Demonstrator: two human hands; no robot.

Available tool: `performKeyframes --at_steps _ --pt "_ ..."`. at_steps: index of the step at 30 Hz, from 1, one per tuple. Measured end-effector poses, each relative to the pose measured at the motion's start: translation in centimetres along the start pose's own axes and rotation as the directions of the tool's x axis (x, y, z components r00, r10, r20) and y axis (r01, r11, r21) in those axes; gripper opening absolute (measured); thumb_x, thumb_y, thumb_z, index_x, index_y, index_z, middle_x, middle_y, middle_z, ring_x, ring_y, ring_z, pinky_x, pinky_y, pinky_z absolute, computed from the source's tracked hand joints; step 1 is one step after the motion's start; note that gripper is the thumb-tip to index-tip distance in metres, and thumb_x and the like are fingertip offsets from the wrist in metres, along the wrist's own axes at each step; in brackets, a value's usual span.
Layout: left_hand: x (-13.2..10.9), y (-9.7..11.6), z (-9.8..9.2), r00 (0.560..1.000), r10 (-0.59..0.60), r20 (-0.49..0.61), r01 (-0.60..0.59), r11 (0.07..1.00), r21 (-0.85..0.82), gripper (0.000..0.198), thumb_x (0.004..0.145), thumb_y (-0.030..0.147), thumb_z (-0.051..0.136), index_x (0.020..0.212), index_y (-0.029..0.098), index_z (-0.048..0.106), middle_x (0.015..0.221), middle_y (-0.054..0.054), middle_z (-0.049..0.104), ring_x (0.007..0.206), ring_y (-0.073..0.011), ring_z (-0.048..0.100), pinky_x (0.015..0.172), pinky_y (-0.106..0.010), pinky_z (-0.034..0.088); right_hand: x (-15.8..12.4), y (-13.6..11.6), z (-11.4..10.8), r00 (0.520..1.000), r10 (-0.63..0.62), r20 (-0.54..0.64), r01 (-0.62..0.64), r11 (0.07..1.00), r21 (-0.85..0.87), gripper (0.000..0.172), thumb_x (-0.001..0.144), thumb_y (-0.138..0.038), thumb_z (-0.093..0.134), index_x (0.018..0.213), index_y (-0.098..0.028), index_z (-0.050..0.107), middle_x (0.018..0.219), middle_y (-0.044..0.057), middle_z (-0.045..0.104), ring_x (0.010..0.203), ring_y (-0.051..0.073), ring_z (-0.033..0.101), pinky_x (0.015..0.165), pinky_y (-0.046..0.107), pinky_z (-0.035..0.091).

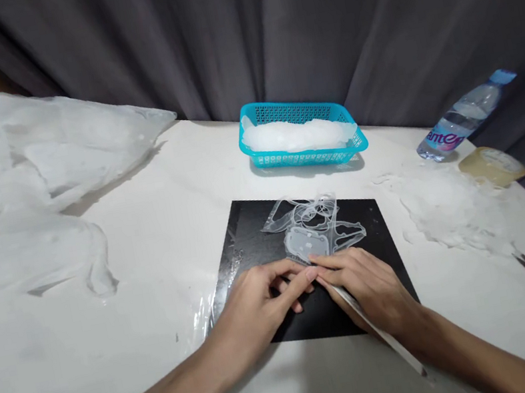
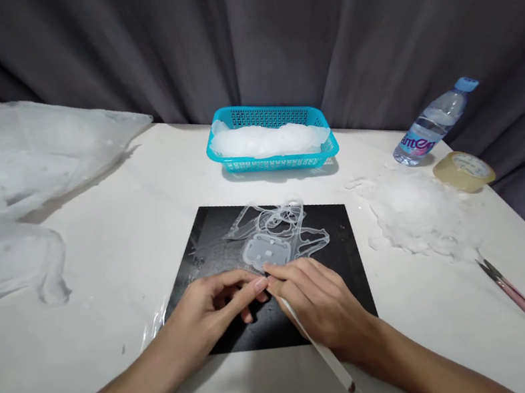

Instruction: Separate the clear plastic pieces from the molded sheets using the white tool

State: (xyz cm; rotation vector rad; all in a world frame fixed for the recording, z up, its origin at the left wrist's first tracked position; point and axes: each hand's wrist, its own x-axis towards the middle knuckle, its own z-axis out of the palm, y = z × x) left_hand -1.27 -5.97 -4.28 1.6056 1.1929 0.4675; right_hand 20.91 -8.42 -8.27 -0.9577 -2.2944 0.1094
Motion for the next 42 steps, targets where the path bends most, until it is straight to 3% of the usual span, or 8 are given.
performKeyframes --at_steps 9,14,18,21,24,27,36,42 --pt "0.4 0.0 0.5 0.997 -0.002 -0.08 -0.014 0.981 -0.196 0.015 0.087 0.026 0.066 0.076 0.018 0.071 0.061 0.003 0.065 0.06 -0.0125 0.059 0.059 -0.022 0.039 1.3 -0.3 -0.8 0.972 0.185 -0.147 -0.171 0.98 0.106 0.015 0.1 -0.011 0.052 0.103 -0.021 0.063 0.104 0.009 0.075 0.102 0.021 0.071 0.087 0.036 0.06" --pt "0.7 -0.5 0.0 0.999 -0.051 -0.017 0.048 0.985 -0.164 0.012 0.081 0.022 0.061 0.075 0.016 0.071 0.063 0.002 0.065 0.056 -0.0127 0.061 0.058 -0.023 0.041 2.4 3.0 -4.0 0.739 0.59 -0.326 -0.518 0.807 0.285 0.006 0.099 -0.025 0.061 0.097 -0.022 0.066 0.099 0.007 0.074 0.095 0.023 0.072 0.08 0.037 0.06" --pt "0.6 -0.6 -0.5 0.998 -0.054 0.045 0.055 0.998 -0.019 0.017 0.086 0.026 0.06 0.074 0.017 0.067 0.062 0.003 0.061 0.055 -0.0124 0.057 0.053 -0.023 0.038 2.1 3.2 -4.6 0.81 0.566 -0.154 -0.453 0.769 0.451 0.005 0.098 -0.026 0.064 0.095 -0.022 0.065 0.107 0.006 0.075 0.102 0.021 0.072 0.087 0.037 0.058" --pt "0.7 -0.4 -0.9 0.983 0.087 -0.162 -0.062 0.986 0.157 0.027 0.09 0.042 0.067 0.08 0.018 0.06 0.068 0.003 0.057 0.059 -0.0127 0.053 0.055 -0.024 0.041 1.8 2.2 -4.2 0.86 0.504 -0.082 -0.41 0.778 0.477 0.003 0.098 -0.023 0.065 0.094 -0.023 0.065 0.109 0.005 0.075 0.103 0.021 0.071 0.091 0.038 0.056" --pt "1.0 -0.4 -1.3 0.846 0.43 -0.316 -0.292 0.869 0.399 0.04 0.087 0.045 0.077 0.111 0.018 0.06 0.098 -0.004 0.064 0.086 -0.0188 0.061 0.076 -0.03 0.052 1.9 1.0 -3.9 0.906 0.422 -0.016 -0.364 0.8 0.477 0.005 0.097 -0.02 0.065 0.094 -0.023 0.064 0.109 0.005 0.075 0.102 0.02 0.071 0.092 0.038 0.055" --pt "1.4 -0.5 -1.5 0.775 0.626 -0.082 -0.522 0.709 0.474 0.041 0.096 0.032 0.071 0.134 0.022 0.057 0.126 -0.009 0.065 0.12 -0.023 0.058 0.103 -0.039 0.048 2.0 -0.1 -4.1 0.947 0.316 0.056 -0.3 0.811 0.502 0.007 0.097 -0.017 0.064 0.096 -0.024 0.063 0.109 0.005 0.075 0.102 0.019 0.069 0.092 0.038 0.054" --pt "1.3 0.4 -1.6 0.941 0.337 -0.034 -0.332 0.938 0.103 0.018 0.1 0.033 0.064 0.099 0.02 0.076 0.096 -0.002 0.077 0.086 -0.0175 0.07 0.08 -0.028 0.053 1.1 1.1 -5.2 0.909 0.409 -0.087 -0.331 0.832 0.446 0.046 0.111 -0.04 0.028 0.092 -0.025 0.066 0.112 0.008 0.069 0.107 0.025 0.065 0.092 0.046 0.053" --pt "1.2 0.7 -1.6 0.966 0.255 -0.04 -0.254 0.967 0.025 0.02 0.098 0.037 0.067 0.097 0.021 0.077 0.095 -0.001 0.078 0.087 -0.0179 0.069 0.081 -0.028 0.051 0.9 0.0 -2.9 0.958 0.288 -0.001 -0.278 0.925 0.259 0.015 0.107 -0.027 0.047 0.113 -0.022 0.059 0.104 0.008 0.068 0.095 0.022 0.063 0.083 0.039 0.054"
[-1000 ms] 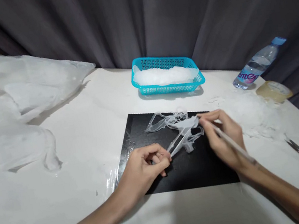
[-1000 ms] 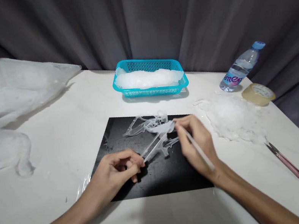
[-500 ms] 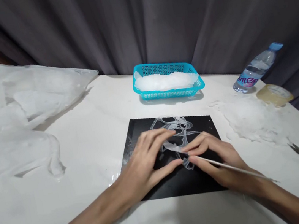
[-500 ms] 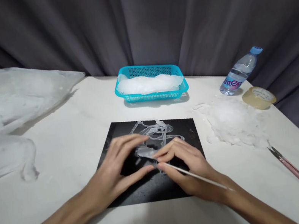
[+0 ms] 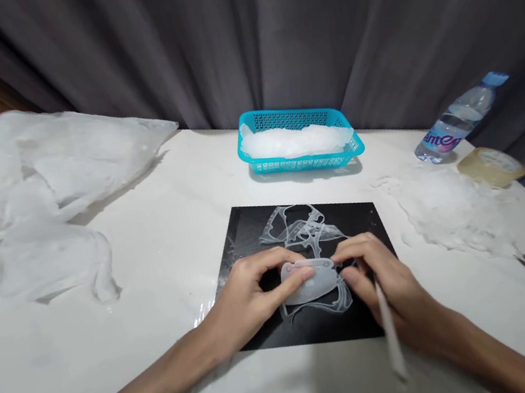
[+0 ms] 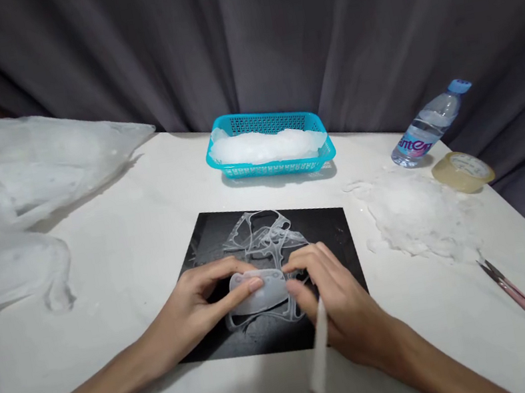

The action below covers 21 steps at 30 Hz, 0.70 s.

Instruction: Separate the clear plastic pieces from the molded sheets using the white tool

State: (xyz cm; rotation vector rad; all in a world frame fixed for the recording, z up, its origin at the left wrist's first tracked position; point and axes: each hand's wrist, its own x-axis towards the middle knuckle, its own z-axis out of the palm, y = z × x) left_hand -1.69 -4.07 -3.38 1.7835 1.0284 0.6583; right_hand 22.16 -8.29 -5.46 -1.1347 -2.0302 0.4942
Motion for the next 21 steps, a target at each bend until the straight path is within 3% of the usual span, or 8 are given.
performKeyframes --at_steps 5,9,12,15,18,21 --pt "-0.1 -0.6 0.2 0.997 -0.075 0.011 0.076 0.995 -0.059 0.026 0.099 0.042 0.062 0.092 0.019 0.071 0.086 -0.001 0.072 0.08 -0.0166 0.065 0.073 -0.027 0.048 0.1 -0.4 0.7 0.994 -0.082 0.074 0.091 0.988 -0.125 0.005 0.101 -0.019 0.059 0.106 -0.02 0.06 0.086 0.005 0.067 0.078 0.021 0.053 0.072 0.037 0.047" --pt "0.0 -0.6 0.1 0.997 -0.072 0.022 0.073 0.997 -0.017 0.026 0.098 0.044 0.061 0.097 0.019 0.063 0.083 0.002 0.064 0.072 -0.0138 0.057 0.065 -0.024 0.044 0.3 -0.3 0.6 0.987 -0.11 0.12 0.122 0.988 -0.099 0.015 0.103 -0.012 0.053 0.111 -0.019 0.062 0.089 0.005 0.071 0.077 0.02 0.05 0.07 0.036 0.045" --pt "0.1 -0.5 0.0 0.994 -0.042 0.097 0.037 0.998 0.056 0.028 0.098 0.048 0.063 0.104 0.02 0.066 0.09 0.001 0.067 0.074 -0.0136 0.056 0.063 -0.024 0.04 0.2 -0.4 0.8 0.977 -0.13 0.169 0.147 0.985 -0.09 0.019 0.104 -0.009 0.05 0.113 -0.019 0.063 0.096 0.004 0.073 0.078 0.02 0.051 0.073 0.036 0.045" --pt "0.0 -0.6 0.1 0.987 -0.044 0.154 0.034 0.997 0.066 0.034 0.102 0.048 0.056 0.093 0.019 0.071 0.083 0.002 0.067 0.071 -0.0127 0.053 0.063 -0.024 0.037 0.1 -0.4 1.1 0.971 -0.162 0.176 0.191 0.968 -0.163 0.017 0.104 -0.01 0.051 0.112 -0.018 0.064 0.094 0.004 0.073 0.078 0.02 0.051 0.073 0.036 0.044" --pt "0.0 -0.9 0.3 0.989 -0.082 0.123 0.074 0.995 0.064 0.039 0.1 0.05 0.058 0.081 0.017 0.067 0.073 0.003 0.062 0.066 -0.012 0.049 0.06 -0.024 0.035 0.0 -0.3 1.4 0.965 -0.206 0.164 0.25 0.913 -0.323 0.013 0.104 -0.013 0.052 0.105 -0.017 0.065 0.086 0.003 0.07 0.079 0.02 0.053 0.074 0.036 0.043" --pt "0.3 -1.2 -0.1 0.991 -0.136 -0.02 0.135 0.99 -0.041 0.04 0.097 0.051 0.062 0.076 0.017 0.061 0.068 0.004 0.057 0.063 -0.0121 0.049 0.057 -0.023 0.034 -0.1 -0.3 1.4 0.956 -0.267 0.125 0.294 0.834 -0.466 0.01 0.102 -0.012 0.055 0.099 -0.016 0.064 0.08 0.003 0.067 0.078 0.021 0.055 0.074 0.036 0.044"
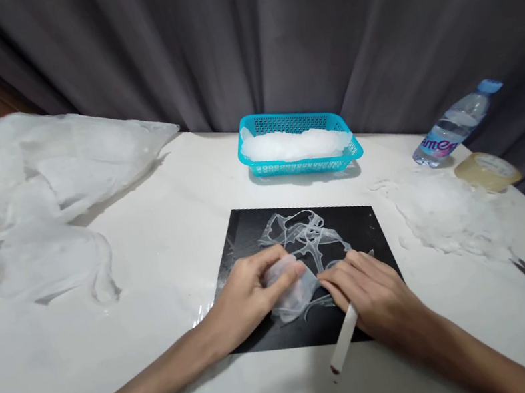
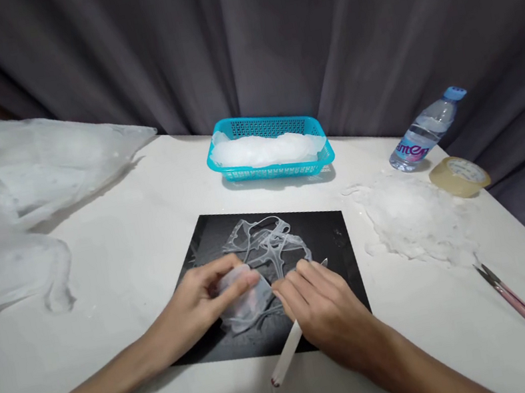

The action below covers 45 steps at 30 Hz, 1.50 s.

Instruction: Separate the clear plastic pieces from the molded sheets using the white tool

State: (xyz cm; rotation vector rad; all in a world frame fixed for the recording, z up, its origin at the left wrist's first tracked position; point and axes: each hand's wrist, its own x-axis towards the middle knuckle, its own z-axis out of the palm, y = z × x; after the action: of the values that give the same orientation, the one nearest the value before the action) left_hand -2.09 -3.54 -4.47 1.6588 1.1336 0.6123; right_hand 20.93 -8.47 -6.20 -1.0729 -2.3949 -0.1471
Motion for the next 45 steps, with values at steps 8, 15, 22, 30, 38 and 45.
performKeyframes --at_steps 8,15,22,30,38,45 --pt "2.1 -0.7 -3.8 0.838 -0.278 -0.469 0.012 0.87 -0.494 0.025 0.086 0.037 0.073 0.081 0.017 0.061 0.071 0.003 0.057 0.061 -0.0111 0.049 0.057 -0.022 0.037 -0.4 0.9 -1.0 0.98 -0.014 -0.198 0.03 0.996 0.08 0.015 0.093 -0.002 0.062 0.104 -0.012 0.061 0.074 0.003 0.064 0.069 0.017 0.051 0.062 0.03 0.044" --pt "0.9 -0.6 -2.8 0.976 -0.176 -0.131 0.072 0.82 -0.567 0.021 0.092 0.039 0.068 0.089 0.021 0.058 0.08 0.003 0.056 0.074 -0.0131 0.055 0.068 -0.022 0.046 -0.5 1.7 -0.6 0.964 0.215 -0.159 -0.178 0.96 0.217 0.009 0.096 -0.01 0.062 0.09 -0.017 0.06 0.074 0.003 0.06 0.073 0.019 0.049 0.064 0.032 0.044" --pt "0.3 -1.1 -1.9 0.982 -0.175 0.077 0.186 0.79 -0.583 0.031 0.08 0.03 0.075 0.084 0.022 0.045 0.083 0.002 0.059 0.078 -0.0166 0.06 0.07 -0.027 0.049 -0.2 1.3 0.1 0.968 0.245 0.044 -0.247 0.915 0.318 0.041 0.103 -0.027 0.057 0.143 -0.021 0.05 0.136 0.012 0.062 0.115 0.027 0.055 0.098 0.045 0.052" --pt "0.4 0.0 -1.9 0.984 -0.111 0.137 0.152 0.93 -0.335 0.033 0.082 0.043 0.081 0.099 0.019 0.066 0.088 -0.001 0.066 0.079 -0.0165 0.06 0.069 -0.026 0.046 0.6 0.3 1.7 0.945 0.244 0.217 -0.325 0.769 0.55 0.046 0.102 -0.029 0.059 0.147 -0.031 0.048 0.117 0.007 0.068 0.104 0.023 0.059 0.087 0.037 0.053" --pt "-0.1 0.0 -1.4 0.985 0.078 0.156 -0.064 0.994 -0.094 0.028 0.091 0.046 0.072 0.089 0.018 0.068 0.089 0.0 0.061 0.08 -0.0157 0.056 0.072 -0.026 0.043 0.6 0.0 1.4 0.978 0.167 0.122 -0.206 0.825 0.527 0.013 0.104 -0.026 0.057 0.104 -0.021 0.069 0.081 0.002 0.067 0.076 0.017 0.053 0.068 0.03 0.043" --pt "-0.4 0.2 -1.1 0.984 0.072 0.163 -0.075 0.997 0.012 0.024 0.093 0.043 0.069 0.09 0.02 0.073 0.085 -0.002 0.07 0.078 -0.0181 0.061 0.067 -0.026 0.044 0.7 0.0 1.6 0.997 -0.065 -0.043 0.071 0.986 0.149 0.016 0.097 -0.012 0.059 0.083 -0.02 0.062 0.072 0.001 0.061 0.074 0.018 0.05 0.068 0.031 0.04"
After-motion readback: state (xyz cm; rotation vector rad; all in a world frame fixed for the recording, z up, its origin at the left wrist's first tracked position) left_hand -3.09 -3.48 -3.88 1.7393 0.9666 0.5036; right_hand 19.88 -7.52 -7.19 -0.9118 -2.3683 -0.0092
